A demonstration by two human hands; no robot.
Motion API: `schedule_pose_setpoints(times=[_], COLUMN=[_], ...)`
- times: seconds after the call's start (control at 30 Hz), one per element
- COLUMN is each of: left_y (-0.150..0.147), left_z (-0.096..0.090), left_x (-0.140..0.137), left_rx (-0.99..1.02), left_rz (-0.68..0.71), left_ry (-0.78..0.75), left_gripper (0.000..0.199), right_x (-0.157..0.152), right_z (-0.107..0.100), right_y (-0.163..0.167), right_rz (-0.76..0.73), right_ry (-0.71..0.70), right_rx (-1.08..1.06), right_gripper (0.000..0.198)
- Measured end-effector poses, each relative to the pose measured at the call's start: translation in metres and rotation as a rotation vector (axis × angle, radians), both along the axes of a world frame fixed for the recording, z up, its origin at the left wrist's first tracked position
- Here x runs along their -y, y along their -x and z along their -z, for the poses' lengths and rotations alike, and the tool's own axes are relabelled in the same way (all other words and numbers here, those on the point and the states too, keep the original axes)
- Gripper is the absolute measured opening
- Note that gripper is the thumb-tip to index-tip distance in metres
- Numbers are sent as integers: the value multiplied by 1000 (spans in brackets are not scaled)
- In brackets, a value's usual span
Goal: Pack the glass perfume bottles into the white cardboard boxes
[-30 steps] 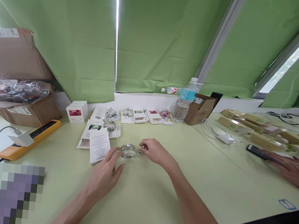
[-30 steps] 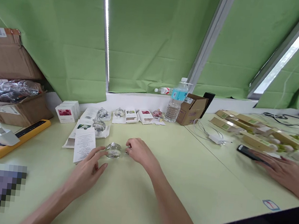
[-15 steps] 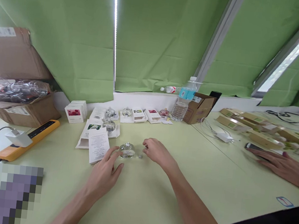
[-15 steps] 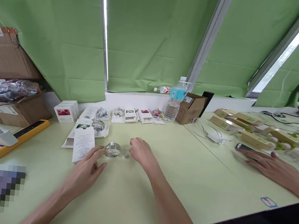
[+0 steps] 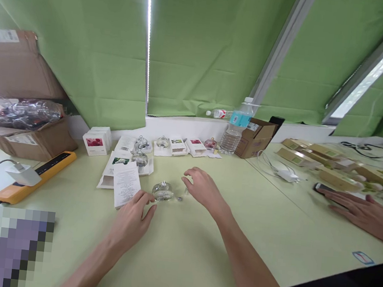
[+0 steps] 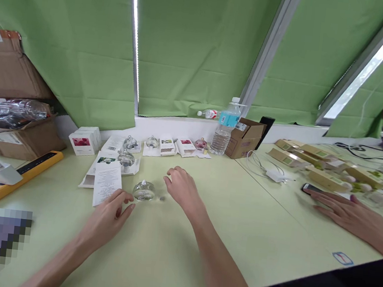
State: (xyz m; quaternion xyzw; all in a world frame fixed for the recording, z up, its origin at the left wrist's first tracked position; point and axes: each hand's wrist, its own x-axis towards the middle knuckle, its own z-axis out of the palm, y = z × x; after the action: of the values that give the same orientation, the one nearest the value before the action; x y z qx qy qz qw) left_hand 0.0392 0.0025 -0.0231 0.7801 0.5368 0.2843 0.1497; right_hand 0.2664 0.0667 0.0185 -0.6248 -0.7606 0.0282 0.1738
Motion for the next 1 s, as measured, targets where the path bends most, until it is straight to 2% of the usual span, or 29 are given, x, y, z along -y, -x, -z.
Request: schedule_pose_setpoints(times=[0.17, 0.33, 0.5, 0.63, 1.0], left_y=[0, -1, 0, 1, 0], left_z=[-6, -6, -4, -4, -7], left_x=[2, 2, 0, 0, 2], left_rx=[-38, -55, -71, -82, -95], left_rz=[40, 27, 40, 46, 49], left_ry=[52, 27, 11, 23, 34], left_gripper=[23, 23, 25, 27, 25], right_x=[1, 4, 12, 19, 24], right_z=[-4, -7, 0, 8, 14], right_y=[1, 1, -3, -8, -1], right_rz=[-44, -128, -222, -217, -190], right_ry=[-14, -55, 19, 99, 224], right_rx=[-106, -197, -228, -256, -75], right_gripper=[30, 29, 23, 24, 23])
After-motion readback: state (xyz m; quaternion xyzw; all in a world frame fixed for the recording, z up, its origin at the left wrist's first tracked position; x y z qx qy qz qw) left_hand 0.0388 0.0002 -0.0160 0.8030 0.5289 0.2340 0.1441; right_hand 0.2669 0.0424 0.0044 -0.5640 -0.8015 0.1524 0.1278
